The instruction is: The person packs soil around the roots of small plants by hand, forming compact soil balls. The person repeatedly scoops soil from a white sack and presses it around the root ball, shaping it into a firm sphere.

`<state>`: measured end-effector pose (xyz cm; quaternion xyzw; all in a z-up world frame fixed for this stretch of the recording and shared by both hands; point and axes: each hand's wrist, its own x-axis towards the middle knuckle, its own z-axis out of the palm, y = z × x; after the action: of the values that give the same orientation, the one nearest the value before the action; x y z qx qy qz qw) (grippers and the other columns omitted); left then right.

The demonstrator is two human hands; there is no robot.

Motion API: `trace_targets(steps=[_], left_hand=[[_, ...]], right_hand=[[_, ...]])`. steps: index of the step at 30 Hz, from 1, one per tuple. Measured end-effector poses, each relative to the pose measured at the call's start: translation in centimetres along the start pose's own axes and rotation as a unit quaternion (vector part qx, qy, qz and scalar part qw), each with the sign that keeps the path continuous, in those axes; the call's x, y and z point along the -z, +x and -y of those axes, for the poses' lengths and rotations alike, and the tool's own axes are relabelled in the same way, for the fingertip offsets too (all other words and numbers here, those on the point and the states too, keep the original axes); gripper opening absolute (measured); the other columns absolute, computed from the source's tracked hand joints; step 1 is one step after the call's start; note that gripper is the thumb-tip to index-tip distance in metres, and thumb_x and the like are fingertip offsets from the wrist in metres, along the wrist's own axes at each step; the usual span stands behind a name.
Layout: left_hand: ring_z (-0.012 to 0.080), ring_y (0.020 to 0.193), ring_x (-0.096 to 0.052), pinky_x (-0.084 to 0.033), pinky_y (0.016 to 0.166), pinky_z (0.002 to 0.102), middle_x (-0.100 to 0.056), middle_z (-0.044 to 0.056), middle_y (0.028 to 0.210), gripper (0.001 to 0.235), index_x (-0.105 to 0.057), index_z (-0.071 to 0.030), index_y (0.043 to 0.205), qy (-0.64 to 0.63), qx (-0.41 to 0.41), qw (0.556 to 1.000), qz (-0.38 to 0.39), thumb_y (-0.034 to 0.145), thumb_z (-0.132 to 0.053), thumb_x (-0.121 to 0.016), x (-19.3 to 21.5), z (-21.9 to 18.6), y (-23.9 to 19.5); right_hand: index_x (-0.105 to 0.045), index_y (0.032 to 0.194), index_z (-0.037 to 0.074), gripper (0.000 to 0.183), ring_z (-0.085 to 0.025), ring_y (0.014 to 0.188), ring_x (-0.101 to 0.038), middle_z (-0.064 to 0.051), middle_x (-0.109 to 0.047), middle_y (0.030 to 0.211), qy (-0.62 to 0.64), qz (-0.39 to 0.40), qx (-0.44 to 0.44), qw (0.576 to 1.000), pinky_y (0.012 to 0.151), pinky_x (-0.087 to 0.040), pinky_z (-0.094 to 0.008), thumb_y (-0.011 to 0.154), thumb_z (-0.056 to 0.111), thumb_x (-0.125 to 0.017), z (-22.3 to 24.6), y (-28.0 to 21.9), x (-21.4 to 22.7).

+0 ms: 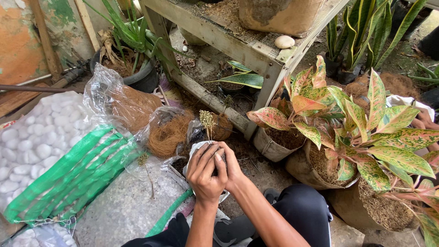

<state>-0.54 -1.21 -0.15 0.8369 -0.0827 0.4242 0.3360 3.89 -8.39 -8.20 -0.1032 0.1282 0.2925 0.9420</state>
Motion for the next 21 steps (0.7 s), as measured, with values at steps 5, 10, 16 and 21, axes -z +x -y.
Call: trace_targets(steps=[5, 10, 16, 21], left_hand=[[0.0307, 0.104, -0.075, -0.06, 0.094, 0.043, -0.079, 0.011, 0.101, 0.018, -0.08, -0.002, 0.09, 0.0, 0.009, 1.0, 0.0, 0.094, -0.007, -0.063, 0.04, -0.13, 0.2], [0.0307, 0.104, -0.075, -0.06, 0.094, 0.043, -0.079, 0.01, 0.101, 0.018, -0.08, -0.002, 0.09, 0.002, 0.008, 1.0, 0.001, 0.093, -0.006, -0.063, 0.23, -0.25, 0.37], [0.0306, 0.104, -0.075, -0.06, 0.094, 0.043, -0.079, 0.011, 0.101, 0.019, -0.08, -0.002, 0.09, -0.004, 0.013, 1.0, 0.001, 0.093, -0.006, -0.062, 0.08, -0.17, 0.07], [0.0298, 0.104, -0.076, -0.061, 0.095, 0.043, -0.079, 0.01, 0.1, 0.019, -0.081, -0.003, 0.09, 0.005, 0.008, 1.0, 0.001, 0.094, -0.007, -0.062, -0.37, 0.41, -0.42]], right_hand=[[-0.065, 0.086, 0.014, 0.024, -0.013, 0.069, -0.059, 0.001, -0.062, 0.076, -0.015, -0.075, 0.021, 0.997, 0.062, -0.053, -0.029, 0.098, 0.033, -0.058, -0.34, -0.01, 0.06], [-0.065, 0.086, 0.013, 0.024, -0.013, 0.07, -0.059, 0.001, -0.062, 0.077, -0.014, -0.075, 0.017, 0.997, 0.063, -0.053, -0.029, 0.098, 0.033, -0.059, -0.34, 0.15, 0.03], [-0.066, 0.087, 0.013, 0.024, -0.014, 0.071, -0.06, 0.0, -0.063, 0.078, -0.009, -0.084, 0.008, 0.996, 0.065, -0.055, -0.029, 0.096, 0.034, -0.059, -0.21, -0.04, -0.21], [-0.065, 0.085, 0.013, 0.026, -0.014, 0.069, -0.06, -0.001, -0.063, 0.077, -0.024, -0.085, 0.001, 0.996, 0.061, -0.054, -0.029, 0.095, 0.036, -0.06, -0.14, -0.21, -0.45]])
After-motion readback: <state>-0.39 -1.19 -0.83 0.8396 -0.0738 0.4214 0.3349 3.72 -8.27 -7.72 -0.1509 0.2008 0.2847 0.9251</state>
